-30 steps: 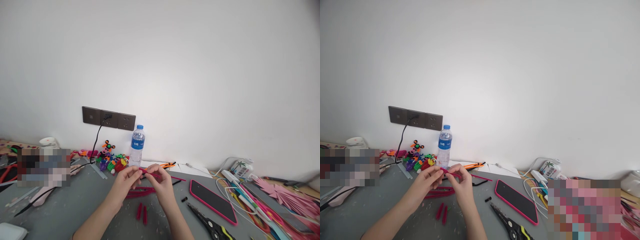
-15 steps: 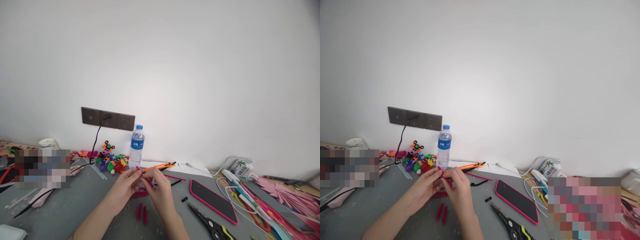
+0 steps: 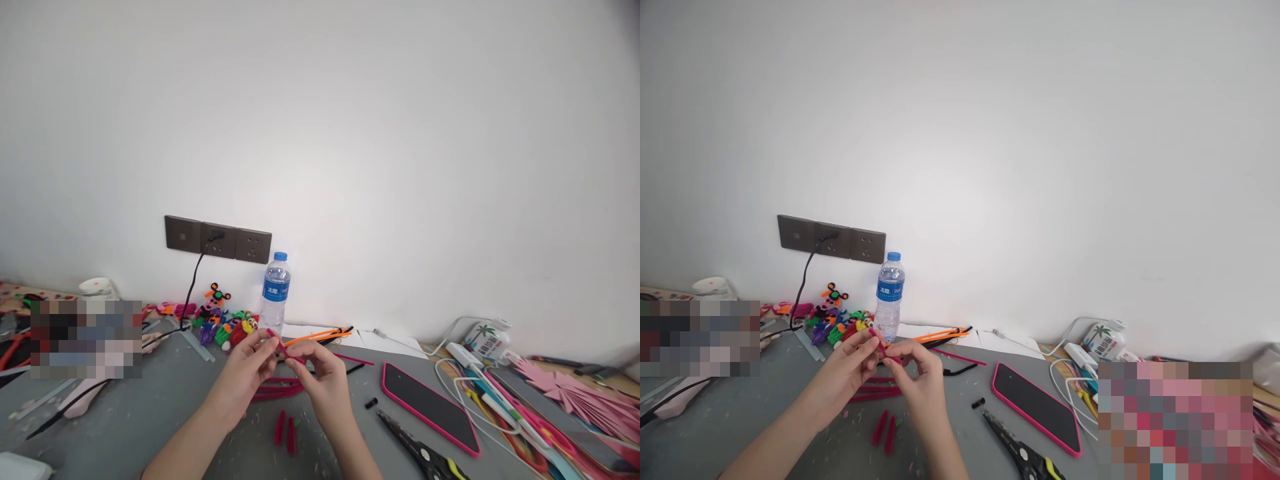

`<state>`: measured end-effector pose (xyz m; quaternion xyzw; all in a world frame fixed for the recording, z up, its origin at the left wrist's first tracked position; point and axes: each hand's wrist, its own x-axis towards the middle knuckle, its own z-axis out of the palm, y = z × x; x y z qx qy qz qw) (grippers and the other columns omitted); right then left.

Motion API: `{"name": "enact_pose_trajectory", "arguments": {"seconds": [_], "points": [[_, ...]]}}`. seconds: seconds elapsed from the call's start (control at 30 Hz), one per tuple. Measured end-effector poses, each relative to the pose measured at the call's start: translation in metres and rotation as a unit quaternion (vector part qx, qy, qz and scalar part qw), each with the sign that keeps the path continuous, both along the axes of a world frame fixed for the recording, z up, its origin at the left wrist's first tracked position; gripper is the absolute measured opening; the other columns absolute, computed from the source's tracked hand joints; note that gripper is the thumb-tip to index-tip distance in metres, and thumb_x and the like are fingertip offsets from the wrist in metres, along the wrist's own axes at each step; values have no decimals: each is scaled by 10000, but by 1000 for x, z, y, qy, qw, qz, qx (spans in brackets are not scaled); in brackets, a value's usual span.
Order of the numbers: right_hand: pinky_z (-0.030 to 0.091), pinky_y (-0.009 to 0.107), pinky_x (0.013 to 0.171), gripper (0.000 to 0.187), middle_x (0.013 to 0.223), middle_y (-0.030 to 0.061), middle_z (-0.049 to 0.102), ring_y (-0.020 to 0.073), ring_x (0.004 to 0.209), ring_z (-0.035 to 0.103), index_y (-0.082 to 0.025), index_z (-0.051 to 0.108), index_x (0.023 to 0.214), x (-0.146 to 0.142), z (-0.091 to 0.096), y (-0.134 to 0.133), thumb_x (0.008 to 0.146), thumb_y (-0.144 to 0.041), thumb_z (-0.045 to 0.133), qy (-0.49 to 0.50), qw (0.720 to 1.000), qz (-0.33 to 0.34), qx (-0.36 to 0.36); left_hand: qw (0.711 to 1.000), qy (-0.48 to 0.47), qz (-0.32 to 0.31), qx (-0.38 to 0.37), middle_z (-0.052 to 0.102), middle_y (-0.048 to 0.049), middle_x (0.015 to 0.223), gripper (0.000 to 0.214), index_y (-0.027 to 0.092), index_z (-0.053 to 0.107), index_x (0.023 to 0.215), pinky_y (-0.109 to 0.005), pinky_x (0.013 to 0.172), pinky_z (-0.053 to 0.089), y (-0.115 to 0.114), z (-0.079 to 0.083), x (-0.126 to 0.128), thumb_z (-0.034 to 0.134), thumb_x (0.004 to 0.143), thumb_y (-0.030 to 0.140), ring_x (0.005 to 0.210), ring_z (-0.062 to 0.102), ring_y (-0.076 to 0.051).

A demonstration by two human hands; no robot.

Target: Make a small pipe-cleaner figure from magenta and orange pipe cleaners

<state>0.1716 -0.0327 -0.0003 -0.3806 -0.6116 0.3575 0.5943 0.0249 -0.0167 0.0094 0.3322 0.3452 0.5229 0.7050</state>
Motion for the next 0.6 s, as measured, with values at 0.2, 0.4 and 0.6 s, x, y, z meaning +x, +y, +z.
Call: {"name": "enact_pose_trajectory", "arguments": {"seconds": [0.2, 0.4, 0.6], "points": [[483, 337, 706, 73, 783, 61, 716, 216, 767, 631, -202, 695, 759, 1, -1, 1, 774, -274, 696, 19, 999, 35, -22, 999, -1, 25, 20, 445, 91, 508, 379, 175, 649, 801, -164, 498, 353, 0, -3, 3, 826, 592, 437, 473, 370, -42], [494, 354, 741, 106, 792, 62, 712, 226, 802, 637, -205, 689, 753, 1, 1, 1, 774, -307, 703, 27, 998, 56, -25, 999, 9, 36, 15, 475, 78, 531, 349, 176, 650, 793, -174, 532, 406, 0, -5, 3, 818, 607, 419, 496, 427, -54], [497, 357, 759, 117, 831, 71, 719, 227, 817, 643, -203, 696, 792, 3, -1, 2, 788, -320, 692, 36, 997, 61, -38, 999, 20, 32, 29, 423, 90, 501, 340, 179, 645, 789, -169, 511, 362, 2, -6, 3, 806, 623, 429, 476, 360, -51]]}}
